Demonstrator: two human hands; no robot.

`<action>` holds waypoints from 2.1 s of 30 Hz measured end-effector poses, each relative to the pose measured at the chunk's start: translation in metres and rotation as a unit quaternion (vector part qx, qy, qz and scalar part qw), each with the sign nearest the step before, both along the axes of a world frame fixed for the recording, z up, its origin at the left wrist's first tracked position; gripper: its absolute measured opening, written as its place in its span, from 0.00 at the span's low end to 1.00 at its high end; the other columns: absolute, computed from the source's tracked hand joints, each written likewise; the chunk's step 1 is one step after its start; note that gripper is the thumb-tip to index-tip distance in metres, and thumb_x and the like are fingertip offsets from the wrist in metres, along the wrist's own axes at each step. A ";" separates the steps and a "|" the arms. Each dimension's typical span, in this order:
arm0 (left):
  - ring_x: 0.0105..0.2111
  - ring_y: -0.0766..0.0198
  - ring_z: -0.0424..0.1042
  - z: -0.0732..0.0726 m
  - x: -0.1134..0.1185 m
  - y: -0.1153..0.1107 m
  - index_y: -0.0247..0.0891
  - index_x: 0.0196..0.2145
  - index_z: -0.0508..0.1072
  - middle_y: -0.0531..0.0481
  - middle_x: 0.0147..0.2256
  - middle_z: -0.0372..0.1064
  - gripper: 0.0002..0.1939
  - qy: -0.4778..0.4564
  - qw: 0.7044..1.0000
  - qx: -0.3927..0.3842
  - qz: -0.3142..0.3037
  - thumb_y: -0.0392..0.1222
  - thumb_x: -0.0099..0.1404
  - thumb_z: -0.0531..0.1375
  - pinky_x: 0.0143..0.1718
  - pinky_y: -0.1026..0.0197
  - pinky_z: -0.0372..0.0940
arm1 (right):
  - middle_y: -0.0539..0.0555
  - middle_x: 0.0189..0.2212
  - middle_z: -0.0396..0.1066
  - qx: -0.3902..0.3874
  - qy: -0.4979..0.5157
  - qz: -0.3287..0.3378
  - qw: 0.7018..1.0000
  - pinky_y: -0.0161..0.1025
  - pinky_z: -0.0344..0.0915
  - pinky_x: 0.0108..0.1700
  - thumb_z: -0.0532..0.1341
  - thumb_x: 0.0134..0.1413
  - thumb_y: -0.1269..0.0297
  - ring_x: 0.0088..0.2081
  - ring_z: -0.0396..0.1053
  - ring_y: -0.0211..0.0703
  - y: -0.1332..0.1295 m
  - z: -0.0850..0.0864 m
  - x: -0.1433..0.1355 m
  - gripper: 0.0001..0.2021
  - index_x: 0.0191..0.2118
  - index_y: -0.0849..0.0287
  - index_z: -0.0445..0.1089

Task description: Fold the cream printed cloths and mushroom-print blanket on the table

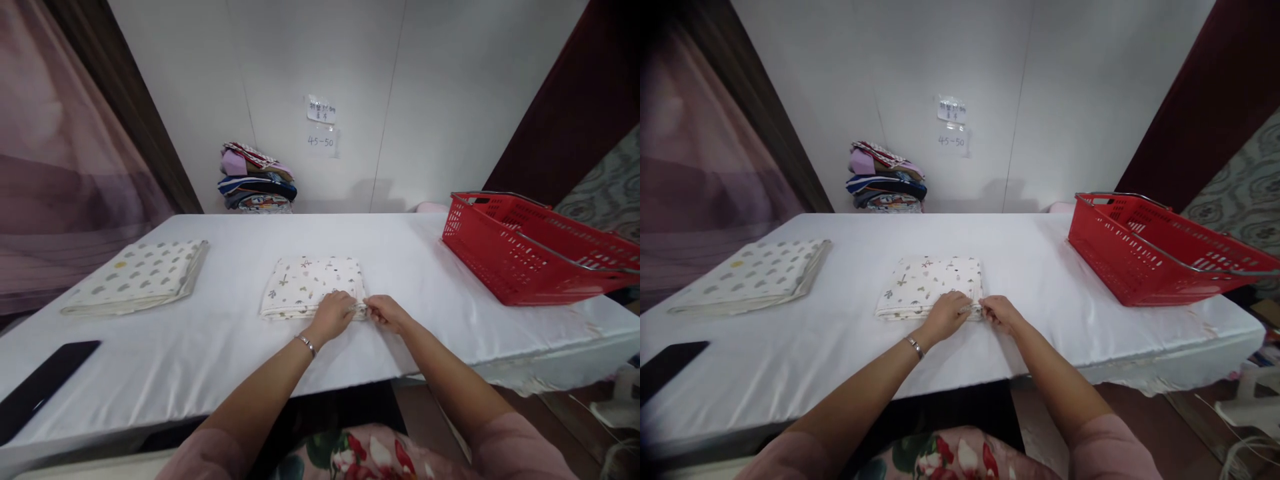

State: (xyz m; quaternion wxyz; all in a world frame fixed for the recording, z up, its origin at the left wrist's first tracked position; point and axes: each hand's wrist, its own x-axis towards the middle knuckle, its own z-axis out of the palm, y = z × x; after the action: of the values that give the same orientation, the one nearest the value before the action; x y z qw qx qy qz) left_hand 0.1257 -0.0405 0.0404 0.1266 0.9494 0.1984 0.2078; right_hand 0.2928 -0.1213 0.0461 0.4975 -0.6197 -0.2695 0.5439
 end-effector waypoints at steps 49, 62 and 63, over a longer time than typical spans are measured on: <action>0.47 0.61 0.67 -0.008 -0.156 0.063 0.43 0.48 0.68 0.50 0.53 0.63 0.18 0.086 0.952 -0.026 0.291 0.34 0.61 0.49 0.41 0.60 0.65 | 0.46 0.12 0.58 -0.084 -0.242 0.028 0.966 0.33 0.45 0.16 0.55 0.41 0.65 0.12 0.52 0.32 0.001 -0.013 -0.019 0.09 0.16 0.57 0.57; 0.52 0.57 0.63 0.016 -0.155 0.065 0.40 0.46 0.71 0.48 0.51 0.66 0.21 0.091 0.959 -0.042 0.264 0.34 0.53 0.54 0.54 0.54 0.58 | 0.51 0.18 0.64 -0.078 -0.384 0.032 0.920 0.37 0.56 0.26 0.54 0.46 0.64 0.20 0.62 0.39 -0.007 -0.012 -0.022 0.06 0.22 0.58 0.61; 0.53 0.57 0.62 0.019 -0.151 0.066 0.40 0.46 0.71 0.48 0.51 0.67 0.21 0.074 0.963 -0.036 0.258 0.35 0.54 0.55 0.55 0.53 0.57 | 0.53 0.22 0.68 -0.071 -0.433 0.025 0.898 0.39 0.58 0.29 0.55 0.46 0.65 0.25 0.65 0.43 -0.008 -0.009 -0.024 0.04 0.26 0.58 0.64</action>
State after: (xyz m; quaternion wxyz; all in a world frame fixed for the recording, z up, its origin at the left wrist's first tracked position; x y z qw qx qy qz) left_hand -0.0254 0.0254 0.0597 0.0873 0.8735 0.4531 0.1551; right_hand 0.2686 -0.1292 0.0366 0.2726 -0.8208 -0.4341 0.2523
